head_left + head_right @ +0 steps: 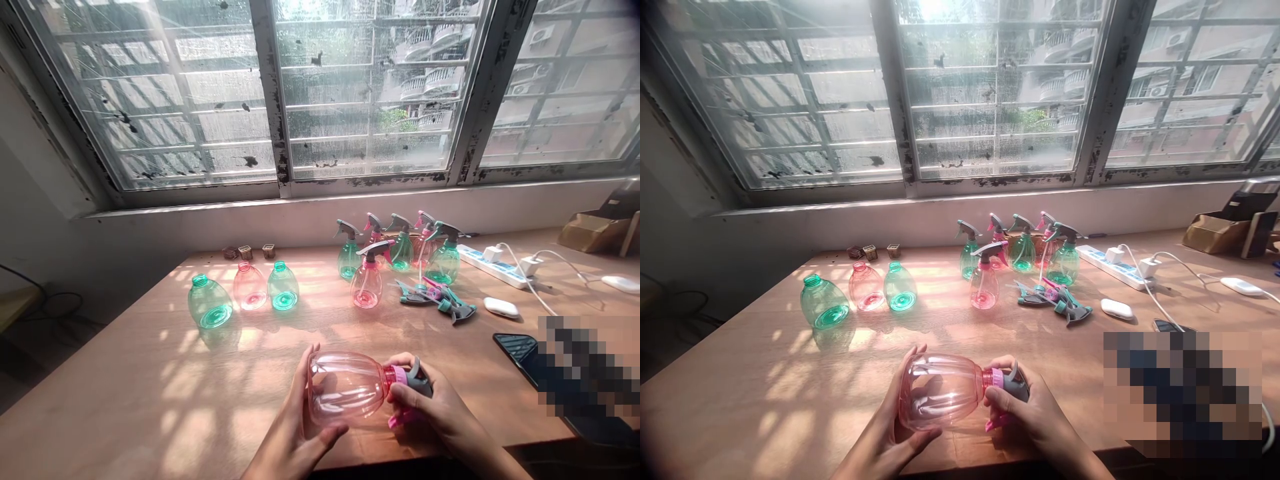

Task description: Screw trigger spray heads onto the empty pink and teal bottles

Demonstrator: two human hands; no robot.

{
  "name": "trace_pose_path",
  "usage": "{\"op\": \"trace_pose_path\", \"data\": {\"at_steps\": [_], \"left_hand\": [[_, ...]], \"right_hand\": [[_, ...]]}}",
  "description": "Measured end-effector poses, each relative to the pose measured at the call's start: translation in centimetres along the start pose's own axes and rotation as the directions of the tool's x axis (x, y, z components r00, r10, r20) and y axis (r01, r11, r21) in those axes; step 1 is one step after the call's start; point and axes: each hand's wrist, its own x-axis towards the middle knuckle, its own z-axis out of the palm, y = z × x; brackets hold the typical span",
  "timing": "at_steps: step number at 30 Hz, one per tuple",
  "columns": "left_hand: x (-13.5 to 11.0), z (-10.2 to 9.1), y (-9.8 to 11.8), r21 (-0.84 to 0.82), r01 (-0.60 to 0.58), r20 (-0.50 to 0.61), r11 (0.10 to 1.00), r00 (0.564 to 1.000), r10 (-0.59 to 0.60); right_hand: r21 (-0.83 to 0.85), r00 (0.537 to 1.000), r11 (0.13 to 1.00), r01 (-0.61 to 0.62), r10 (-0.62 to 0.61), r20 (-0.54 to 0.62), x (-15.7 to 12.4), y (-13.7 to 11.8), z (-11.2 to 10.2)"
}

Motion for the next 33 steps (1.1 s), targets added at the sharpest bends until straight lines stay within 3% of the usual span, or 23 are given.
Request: {"op": "trace_pose_path", "data": {"at_steps": [5, 13, 20, 24, 29, 33], "left_hand": [[0.0, 0.1, 0.0, -0.057, -0.029, -0.002, 0.998, 1.000, 0.029], [-0.1, -0.5, -2.2, -0.012, -0.003, 0.008, 1.000, 1.000, 0.004], [-0.1, -0.6, -1.1, -0.042, 0.059, 0.004, 0.997, 0.998, -0.059], [0.2, -0.1, -0.5, -0.114, 0.034, 0.031, 0.993, 0.999, -0.030], [0.1, 0.1, 0.1, -0.019, 0.007, -0.040, 1.000, 0.999, -0.008], [0.0, 0.0, -0.3, -0.005, -0.010, -0.023, 1.000, 1.000, 0.010]], "right_hand": [[-0.027, 1.000, 1.000, -0.010, 0.010, -0.007, -0.1, -0.1, 0.0], [0.001, 0.999, 0.999, -0.033, 0.033, 0.006, -0.1, -0.2, 0.0], [0.028, 1.000, 0.999, -0.030, 0.030, -0.003, 0.0, 0.0, 0.0], [0.045, 0.999, 0.999, -0.027, 0.027, -0.018, 0.0, 0.0, 0.0], [0.057, 0.999, 0.998, -0.039, 0.041, -0.019, 0.0, 0.1, -0.1], [0.050, 0.999, 0.998, -0.038, 0.039, -0.017, -0.1, -0.1, 0.0]]}}
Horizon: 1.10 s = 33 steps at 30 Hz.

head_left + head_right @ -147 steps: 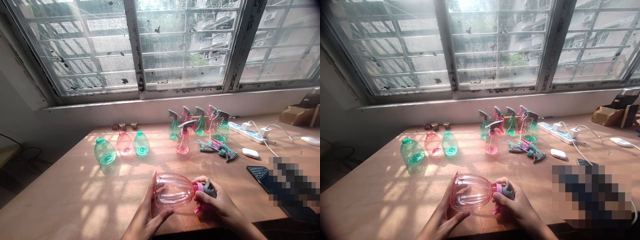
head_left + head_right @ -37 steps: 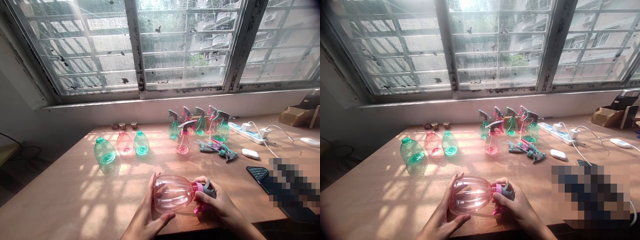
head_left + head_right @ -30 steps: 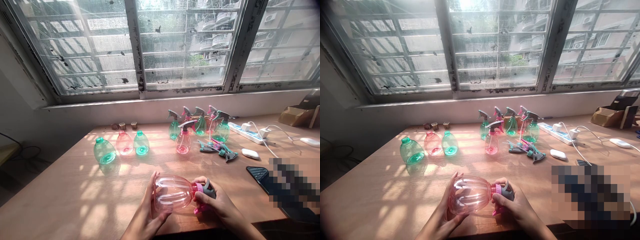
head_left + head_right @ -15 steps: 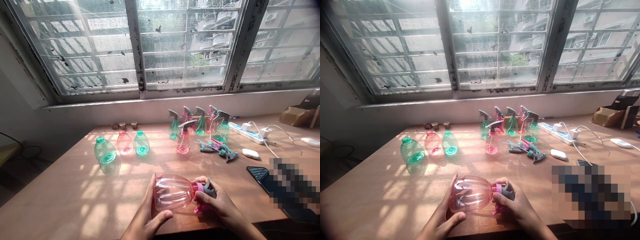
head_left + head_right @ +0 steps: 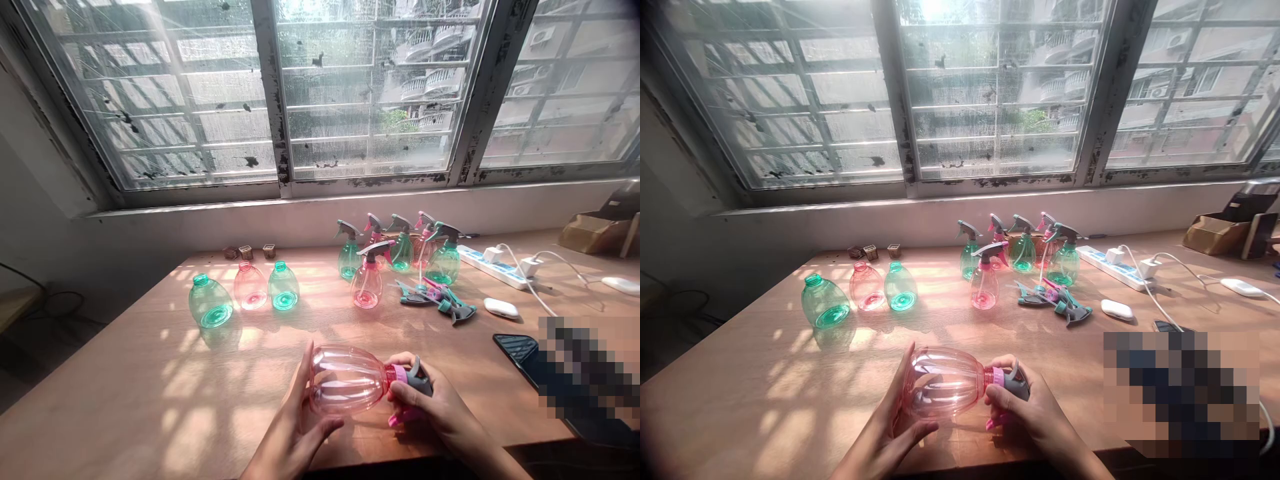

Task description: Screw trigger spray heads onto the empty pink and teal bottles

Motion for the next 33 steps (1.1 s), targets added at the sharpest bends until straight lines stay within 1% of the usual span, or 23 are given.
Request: {"op": "trace_pose_path", "data": {"at_steps": [4, 10, 13, 17, 20, 23, 26, 33], "left_hand": [[0.0, -0.3, -0.6, 0.022, 0.002, -0.018, 1.000, 1.000, -0.001], [-0.2, -0.6, 0.8, 0.064, 0.082, 0.000, 0.995, 0.997, -0.083], [0.0, -0.6, 0.7, 0.061, 0.093, -0.008, 0.994, 0.996, -0.092], [0.2, -0.5, -0.7, 0.030, 0.033, -0.018, 0.999, 0.999, -0.032], [0.3, -0.5, -1.8, 0.055, -0.017, -0.022, 0.998, 1.000, 0.018], [0.3, -0.7, -2.4, 0.089, -0.037, -0.038, 0.995, 0.998, 0.040], [0.3, -0.7, -2.5, 0.102, -0.042, -0.051, 0.994, 0.998, 0.048], [0.2, -0.4, -1.7, 0.089, 0.011, -0.080, 0.996, 0.997, -0.003]], "right_hand": [[-0.011, 1.000, 1.000, 0.005, -0.005, -0.002, 0.0, -0.1, 0.1], [-0.011, 1.000, 1.000, 0.020, -0.020, 0.015, 0.0, 0.0, 0.0], [-0.016, 1.000, 1.000, 0.025, -0.025, 0.017, 0.0, 0.1, -0.1], [-0.021, 1.000, 1.000, 0.015, -0.014, 0.022, 0.0, 0.1, -0.1], [-0.022, 1.000, 1.000, 0.002, -0.001, 0.019, 0.1, 0.1, -0.2], [-0.024, 1.000, 1.000, 0.006, -0.005, 0.019, 0.1, 0.1, -0.2], [-0.029, 1.000, 1.000, 0.010, -0.010, 0.014, 0.1, 0.1, -0.2], [-0.023, 1.000, 1.000, -0.002, 0.003, 0.027, 0.0, 0.0, -0.1]]}}
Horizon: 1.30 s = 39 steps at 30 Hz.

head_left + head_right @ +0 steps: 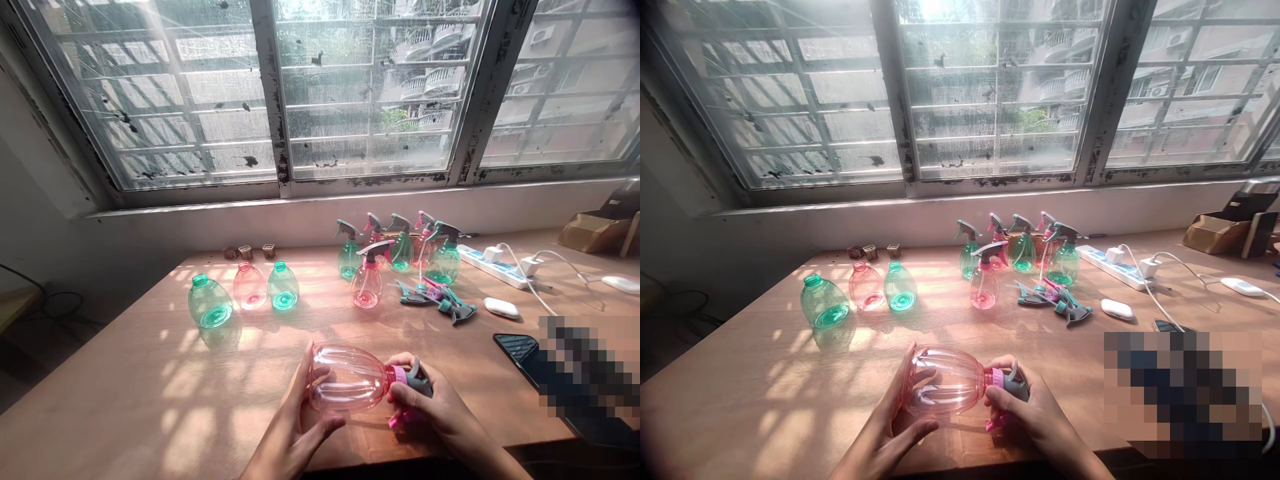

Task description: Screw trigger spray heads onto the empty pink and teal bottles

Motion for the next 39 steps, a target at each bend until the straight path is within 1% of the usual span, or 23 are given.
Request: {"op": "trace_pose_path", "data": {"at_steps": [8, 11, 16, 21, 39], "left_hand": [[-0.3, -0.5, -0.7, -0.008, 0.047, 0.043, 0.999, 0.998, -0.047], [-0.4, -0.5, 0.0, -0.001, 0.070, 0.055, 0.998, 0.996, -0.069], [-0.6, -0.2, 1.8, -0.003, 0.096, 0.033, 0.995, 0.995, -0.096], [-0.6, -0.3, 3.1, 0.015, 0.124, 0.051, 0.992, 0.991, -0.124], [-0.6, -0.4, 3.4, 0.049, 0.125, 0.046, 0.991, 0.991, -0.127]], "right_hand": [[-0.013, 1.000, 1.000, 0.011, -0.011, 0.026, 0.1, 0.3, -0.3], [-0.023, 1.000, 1.000, 0.004, -0.004, 0.021, 0.2, 0.4, -0.4], [-0.031, 1.000, 1.000, 0.001, 0.000, 0.022, 0.1, 0.3, -0.3], [-0.033, 1.000, 0.999, 0.007, -0.006, 0.016, 0.1, 0.4, -0.3], [-0.052, 1.000, 0.999, 0.017, -0.016, 0.020, 0.2, 0.6, -0.5]]}}
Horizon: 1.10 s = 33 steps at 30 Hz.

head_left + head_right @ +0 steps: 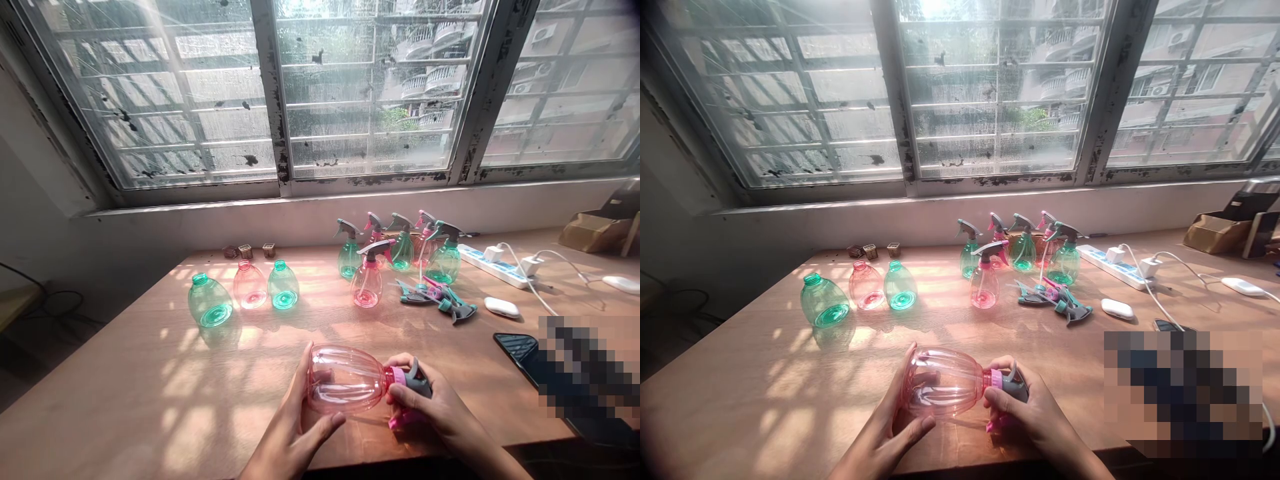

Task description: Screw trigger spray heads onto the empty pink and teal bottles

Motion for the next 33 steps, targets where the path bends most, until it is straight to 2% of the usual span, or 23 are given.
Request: {"op": "trace_pose_path", "data": {"at_steps": [6, 13, 16, 22, 26, 33], "left_hand": [[0.2, 0.1, -0.9, -0.006, -0.014, -0.003, 1.000, 1.000, 0.014], [1.1, 0.5, -3.4, -0.091, -0.155, -0.008, 0.984, 0.988, 0.155], [1.1, 0.5, -3.5, -0.062, -0.150, 0.005, 0.987, 0.989, 0.151], [1.1, 0.5, -3.5, -0.056, -0.145, -0.039, 0.988, 0.989, 0.143], [0.8, 0.5, -2.8, -0.068, -0.114, -0.020, 0.991, 0.993, 0.113], [0.2, 0.2, 0.3, -0.135, -0.093, 0.008, 0.986, 0.995, 0.095]], "right_hand": [[-0.025, 1.000, 1.000, 0.003, -0.003, 0.001, 0.0, 0.0, -0.1], [-0.021, 1.000, 1.000, 0.014, -0.014, 0.003, 0.0, -0.1, 0.0], [-0.016, 1.000, 1.000, 0.020, -0.019, 0.018, 0.0, -0.1, 0.0], [-0.020, 1.000, 1.000, 0.000, 0.001, 0.030, -0.1, -0.1, 0.1], [-0.029, 1.000, 1.000, 0.003, -0.002, 0.017, -0.1, -0.2, 0.1], [-0.013, 0.999, 0.999, 0.038, -0.037, 0.025, 0.0, -0.4, 0.2]]}}
